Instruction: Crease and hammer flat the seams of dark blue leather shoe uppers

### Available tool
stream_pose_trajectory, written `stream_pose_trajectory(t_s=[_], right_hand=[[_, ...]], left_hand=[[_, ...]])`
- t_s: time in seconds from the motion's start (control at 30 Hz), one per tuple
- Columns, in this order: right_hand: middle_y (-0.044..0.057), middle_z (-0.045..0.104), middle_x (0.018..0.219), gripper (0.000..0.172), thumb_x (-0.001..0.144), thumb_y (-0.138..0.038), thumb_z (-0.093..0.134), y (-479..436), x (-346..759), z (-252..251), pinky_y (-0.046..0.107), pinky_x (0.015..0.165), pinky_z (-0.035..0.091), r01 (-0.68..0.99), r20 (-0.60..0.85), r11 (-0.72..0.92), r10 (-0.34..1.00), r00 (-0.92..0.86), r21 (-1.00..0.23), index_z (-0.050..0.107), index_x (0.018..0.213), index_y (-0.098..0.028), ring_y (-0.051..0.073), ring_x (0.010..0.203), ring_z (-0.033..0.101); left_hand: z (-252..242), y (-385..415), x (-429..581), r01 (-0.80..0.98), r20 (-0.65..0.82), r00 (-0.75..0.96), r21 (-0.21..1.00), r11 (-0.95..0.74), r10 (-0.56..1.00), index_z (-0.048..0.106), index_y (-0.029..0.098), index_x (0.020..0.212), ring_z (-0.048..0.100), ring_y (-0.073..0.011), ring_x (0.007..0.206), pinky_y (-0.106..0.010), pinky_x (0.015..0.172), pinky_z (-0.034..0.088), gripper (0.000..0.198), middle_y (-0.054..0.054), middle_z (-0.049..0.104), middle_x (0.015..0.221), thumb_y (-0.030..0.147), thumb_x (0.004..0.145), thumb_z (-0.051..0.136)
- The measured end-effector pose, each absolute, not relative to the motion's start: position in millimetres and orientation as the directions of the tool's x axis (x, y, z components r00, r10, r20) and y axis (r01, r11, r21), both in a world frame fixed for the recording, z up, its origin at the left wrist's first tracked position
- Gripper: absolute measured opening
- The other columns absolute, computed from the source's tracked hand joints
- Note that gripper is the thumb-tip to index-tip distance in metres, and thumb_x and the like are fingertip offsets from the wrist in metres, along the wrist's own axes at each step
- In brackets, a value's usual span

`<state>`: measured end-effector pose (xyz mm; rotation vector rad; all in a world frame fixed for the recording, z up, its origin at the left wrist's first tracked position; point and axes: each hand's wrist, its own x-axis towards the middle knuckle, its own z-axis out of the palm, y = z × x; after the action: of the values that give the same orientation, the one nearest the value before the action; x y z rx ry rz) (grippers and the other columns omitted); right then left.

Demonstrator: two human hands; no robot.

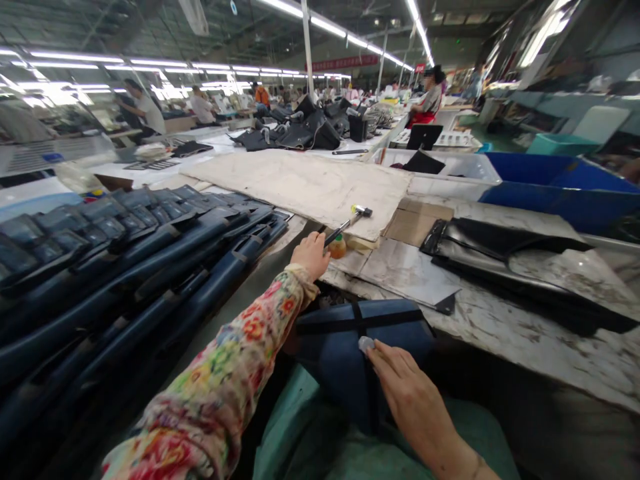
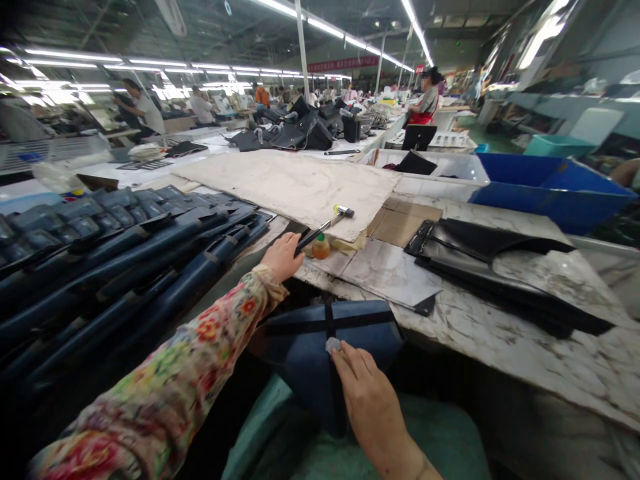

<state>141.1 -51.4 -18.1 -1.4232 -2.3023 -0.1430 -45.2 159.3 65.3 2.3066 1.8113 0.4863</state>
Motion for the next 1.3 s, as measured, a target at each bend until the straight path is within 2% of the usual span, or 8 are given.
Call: stream_pose_trajectory(t_s=[0.13,0.27,0.47,0.53,0.77,1.07,1.2,1.3], right_hand=[[0.01,0.057,0.117,0.039,0.087,-0.007,0.038,-50.1,140.9,-16.8,0.038,0.089,0.05,0.873,0.419,0.456,0.836,-0.353,-0.174,0.053,0.122,-0.015,0.021,0.103,0.054],[0.01,0.058,0.114,0.036,0.087,-0.009,0.04,-48.5,138.2,-16.7,0.037,0.087,0.051,0.865,0.422,0.454,0.842,-0.337,-0.215,0.055,0.12,-0.017,0.021,0.101,0.054],[0.01,0.056,0.118,0.038,0.087,-0.007,0.042,-50.1,139.1,-20.7,0.038,0.09,0.048,0.846,0.406,0.471,0.845,-0.349,-0.251,0.053,0.122,-0.016,0.022,0.104,0.052],[0.01,0.056,0.12,0.038,0.087,-0.007,0.042,-52.5,140.4,-22.2,0.038,0.091,0.048,0.837,0.408,0.484,0.839,-0.361,-0.255,0.053,0.122,-0.016,0.022,0.105,0.051],[0.01,0.056,0.12,0.039,0.086,-0.006,0.041,-58.6,135.4,-22.8,0.038,0.091,0.048,0.818,0.407,0.513,0.826,-0.39,-0.259,0.054,0.122,-0.015,0.022,0.105,0.052],[0.009,0.057,0.119,0.039,0.084,-0.005,0.043,-58.0,135.9,-22.5,0.037,0.087,0.05,0.822,0.413,0.494,0.836,-0.361,-0.282,0.056,0.119,-0.016,0.023,0.102,0.052],[0.009,0.056,0.119,0.039,0.084,-0.005,0.042,-58.5,135.5,-23.9,0.038,0.088,0.05,0.819,0.407,0.497,0.837,-0.366,-0.287,0.056,0.12,-0.016,0.023,0.103,0.052],[0.009,0.057,0.118,0.041,0.084,-0.004,0.04,-58.5,135.3,-23.3,0.038,0.088,0.05,0.819,0.415,0.497,0.835,-0.361,-0.287,0.055,0.12,-0.016,0.023,0.102,0.052]], left_hand=[[60.1,208.5,-11.6,0.905,0.02,0.095,0.414,-0.095,0.995,0.052,0.008,0.111,0.056,-0.0264,0.103,-0.034,0.087,0.042,0.035,-0.02,0.057,0.112,0.019,0.078,0.056],[63.2,206.3,-8.3,0.853,-0.012,0.092,0.516,-0.073,0.996,0.054,0.012,0.1,0.06,-0.0193,0.086,-0.026,0.075,0.044,0.024,-0.012,0.064,0.092,0.03,0.084,0.049],[84.7,110.9,-68.6,0.751,-0.094,0.187,0.656,-0.08,0.978,0.054,0.016,0.092,0.041,-0.0075,0.042,-0.017,0.041,0.034,0.039,0.004,0.045,0.055,0.047,0.089,0.031],[84.8,66.5,-96.1,0.619,-0.202,0.227,0.785,0.019,0.953,0.054,0.017,0.091,0.035,-0.0058,0.04,-0.015,0.037,0.028,0.038,0.006,0.04,0.054,0.052,0.084,0.04],[64.5,-41.7,-132.1,0.478,-0.397,0.175,0.835,0.274,0.901,0.054,0.016,0.094,0.031,-0.0065,0.043,-0.016,0.038,0.026,0.047,0.007,0.036,0.053,0.059,0.079,0.042],[43.4,-64.9,-125.6,0.696,-0.302,0.181,0.712,0.096,0.936,0.06,0.018,0.092,0.057,-0.0164,0.075,-0.024,0.073,0.044,0.036,-0.002,0.062,0.078,0.047,0.086,0.039],[49.3,-69.7,-125.9,0.675,-0.256,0.152,0.733,0.088,0.955,0.056,0.015,0.107,0.058,-0.0166,0.073,-0.023,0.071,0.045,0.045,-0.004,0.064,0.079,0.05,0.087,0.035],[45.8,-72.4,-128.6,0.71,-0.303,0.168,0.697,0.098,0.938,0.06,0.017,0.093,0.058,-0.0158,0.07,-0.023,0.069,0.046,0.042,-0.002,0.063,0.076,0.05,0.086,0.036]])
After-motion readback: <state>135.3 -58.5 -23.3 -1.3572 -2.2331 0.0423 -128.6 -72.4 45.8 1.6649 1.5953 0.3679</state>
